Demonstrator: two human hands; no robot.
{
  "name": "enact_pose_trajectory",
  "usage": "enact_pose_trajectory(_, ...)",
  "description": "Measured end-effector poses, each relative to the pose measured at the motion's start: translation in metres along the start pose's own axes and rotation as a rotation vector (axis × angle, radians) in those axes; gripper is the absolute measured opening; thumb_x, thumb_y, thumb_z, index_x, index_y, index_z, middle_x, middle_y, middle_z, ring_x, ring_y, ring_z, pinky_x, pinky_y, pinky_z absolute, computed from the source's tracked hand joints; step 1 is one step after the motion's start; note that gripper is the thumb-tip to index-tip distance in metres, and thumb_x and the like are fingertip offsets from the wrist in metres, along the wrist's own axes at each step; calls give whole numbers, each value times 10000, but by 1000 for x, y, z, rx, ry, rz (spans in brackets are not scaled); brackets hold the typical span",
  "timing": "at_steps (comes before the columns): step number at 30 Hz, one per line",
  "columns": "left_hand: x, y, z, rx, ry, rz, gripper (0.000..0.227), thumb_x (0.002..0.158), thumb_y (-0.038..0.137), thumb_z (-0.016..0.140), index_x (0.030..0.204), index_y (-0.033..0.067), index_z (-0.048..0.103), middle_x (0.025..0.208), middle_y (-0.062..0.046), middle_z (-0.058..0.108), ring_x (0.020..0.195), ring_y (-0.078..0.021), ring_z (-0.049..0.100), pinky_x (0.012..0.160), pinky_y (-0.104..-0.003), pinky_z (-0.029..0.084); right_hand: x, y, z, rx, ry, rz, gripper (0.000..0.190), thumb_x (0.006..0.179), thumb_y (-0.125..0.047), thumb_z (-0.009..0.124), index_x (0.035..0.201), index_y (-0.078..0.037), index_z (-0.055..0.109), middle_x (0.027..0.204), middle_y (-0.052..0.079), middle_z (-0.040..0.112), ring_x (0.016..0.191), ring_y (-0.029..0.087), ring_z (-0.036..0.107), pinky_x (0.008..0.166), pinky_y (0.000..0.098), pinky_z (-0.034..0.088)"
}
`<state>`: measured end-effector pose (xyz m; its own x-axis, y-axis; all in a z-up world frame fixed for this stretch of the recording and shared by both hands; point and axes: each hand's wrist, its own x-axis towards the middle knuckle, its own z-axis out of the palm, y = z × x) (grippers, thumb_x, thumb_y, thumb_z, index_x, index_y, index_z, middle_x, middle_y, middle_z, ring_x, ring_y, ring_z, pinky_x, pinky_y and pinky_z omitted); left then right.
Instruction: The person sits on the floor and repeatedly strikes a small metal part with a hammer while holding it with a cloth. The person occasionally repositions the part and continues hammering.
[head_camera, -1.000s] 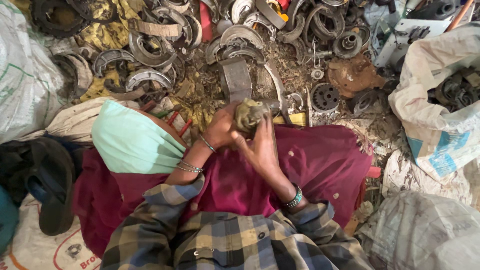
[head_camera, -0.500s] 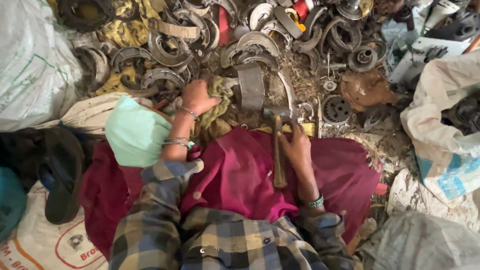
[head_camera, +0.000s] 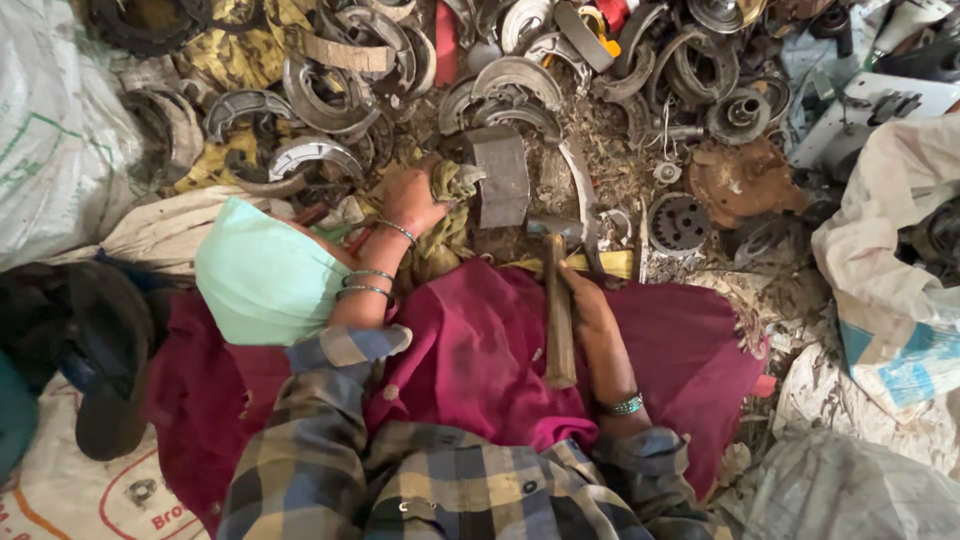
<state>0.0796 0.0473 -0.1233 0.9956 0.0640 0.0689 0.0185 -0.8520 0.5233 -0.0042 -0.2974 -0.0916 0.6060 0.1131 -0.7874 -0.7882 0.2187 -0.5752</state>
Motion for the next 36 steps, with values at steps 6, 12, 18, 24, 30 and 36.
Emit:
enact_pose_trajectory(6, 3, 7, 11, -73, -222, -364, 613, 676, 458, 911, 1078, 31, 733, 1103, -224, 718, 1023, -407, 694, 879, -491, 560, 18, 10, -3, 221, -126, 51, 225, 983, -318, 693, 1033, -99, 677, 751, -2, 647, 561, 95, 578, 489, 229, 478)
enact_pose_trajectory(12, 9, 3, 18, -21, -205, -262, 511, 700, 449, 876, 946, 14, 766, 986, -230, 747, 939, -404, 729, 836, -486, 590, 11, 13, 19, -79, -54, -141, 183, 956, -165, 714, 1002, -18, 616, 733, 16, 600, 555, 114, 554, 487, 250, 478)
enact_pose_trajectory(18, 16, -7, 28, 1, -213, -125, 395, 758, 402, 790, 921, 42, 782, 977, -223, 753, 927, -392, 736, 809, -493, 591, -80, -19, 83, -488, 129, -509, 364, 908, -161, 675, 1205, -43, 500, 713, 23, 598, 517, 134, 577, 447, 294, 519)
enact_pose_trajectory(24, 18, -7, 20, -11, -239, -118, 534, 714, 505, 834, 925, 21, 763, 983, -218, 749, 925, -381, 732, 825, -491, 581, -127, -69, 141, -823, 158, -719, 378, 988, -207, 641, 1255, 19, 497, 715, 79, 666, 533, 150, 638, 444, 304, 533)
enact_pose_trajectory(30, 21, -10, 32, 27, -313, -136, 422, 756, 429, 774, 951, 55, 768, 988, -193, 761, 912, -367, 748, 806, -481, 594, -82, -57, 142, -1149, 134, -910, 390, 1016, -239, 661, 1202, 38, 460, 791, 169, 693, 589, 247, 693, 479, 374, 572)
enact_pose_trajectory(36, 29, -18, 48, -24, -241, -120, 381, 682, 367, 774, 928, 76, 787, 992, -181, 758, 925, -383, 734, 788, -495, 596, -27, -41, 131, -1247, 237, -831, 421, 1018, -286, 697, 1166, 47, 487, 767, 274, 694, 656, 377, 683, 552, 476, 533)
